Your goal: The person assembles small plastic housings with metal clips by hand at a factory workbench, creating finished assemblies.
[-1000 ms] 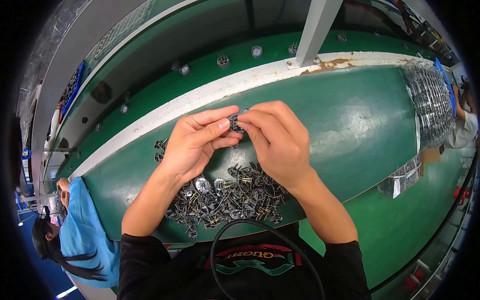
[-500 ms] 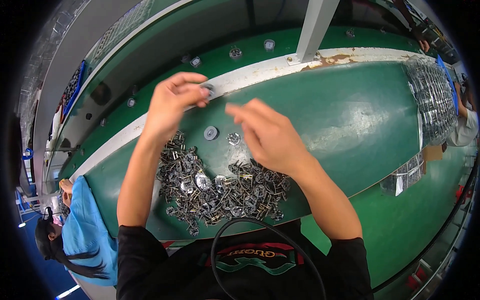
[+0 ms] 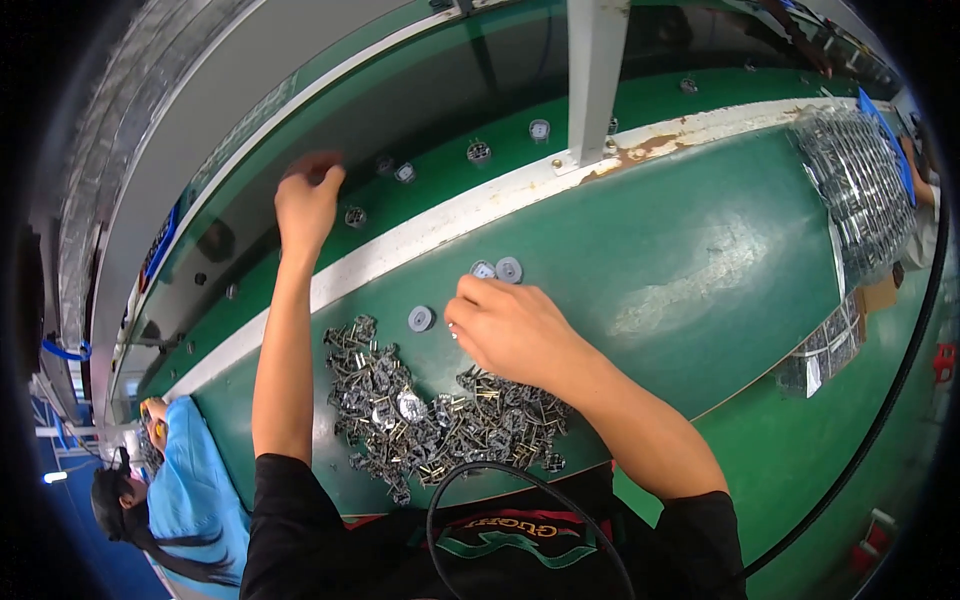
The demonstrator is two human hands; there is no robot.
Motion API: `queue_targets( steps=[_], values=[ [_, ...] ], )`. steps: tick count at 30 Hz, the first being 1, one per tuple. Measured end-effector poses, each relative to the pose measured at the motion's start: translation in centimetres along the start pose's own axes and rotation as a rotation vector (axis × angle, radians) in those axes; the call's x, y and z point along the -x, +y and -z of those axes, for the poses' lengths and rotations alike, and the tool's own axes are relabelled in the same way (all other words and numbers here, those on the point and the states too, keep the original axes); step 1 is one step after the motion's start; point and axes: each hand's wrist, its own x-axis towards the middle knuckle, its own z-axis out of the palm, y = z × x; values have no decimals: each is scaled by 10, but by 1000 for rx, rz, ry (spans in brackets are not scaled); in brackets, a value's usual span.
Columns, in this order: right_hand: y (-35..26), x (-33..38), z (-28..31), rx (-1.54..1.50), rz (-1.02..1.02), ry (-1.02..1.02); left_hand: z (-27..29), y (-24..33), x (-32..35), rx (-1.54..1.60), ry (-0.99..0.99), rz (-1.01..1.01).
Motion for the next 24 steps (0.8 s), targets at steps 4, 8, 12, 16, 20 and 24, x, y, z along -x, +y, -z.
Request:
queue_targets(
  steps=[4, 8, 12, 16, 20, 24],
  values=[
    [-3, 0, 2, 14, 30, 11, -67, 87, -26, 10, -312, -442],
    [0, 1, 7, -10, 35, 68, -147, 125, -40, -80, -518, -496],
    [6, 0, 17, -27, -16, 175, -157, 124, -48, 3, -628, -568],
    [13, -1, 34, -138, -159, 438, -111, 116, -18, 496, -625, -127],
    [10, -7, 44, -214, -121, 658, -43, 112, 47, 1157, -792, 522],
    [-2, -10, 39, -149, -67, 623, -8, 98, 94, 1281, -739, 654]
  ],
)
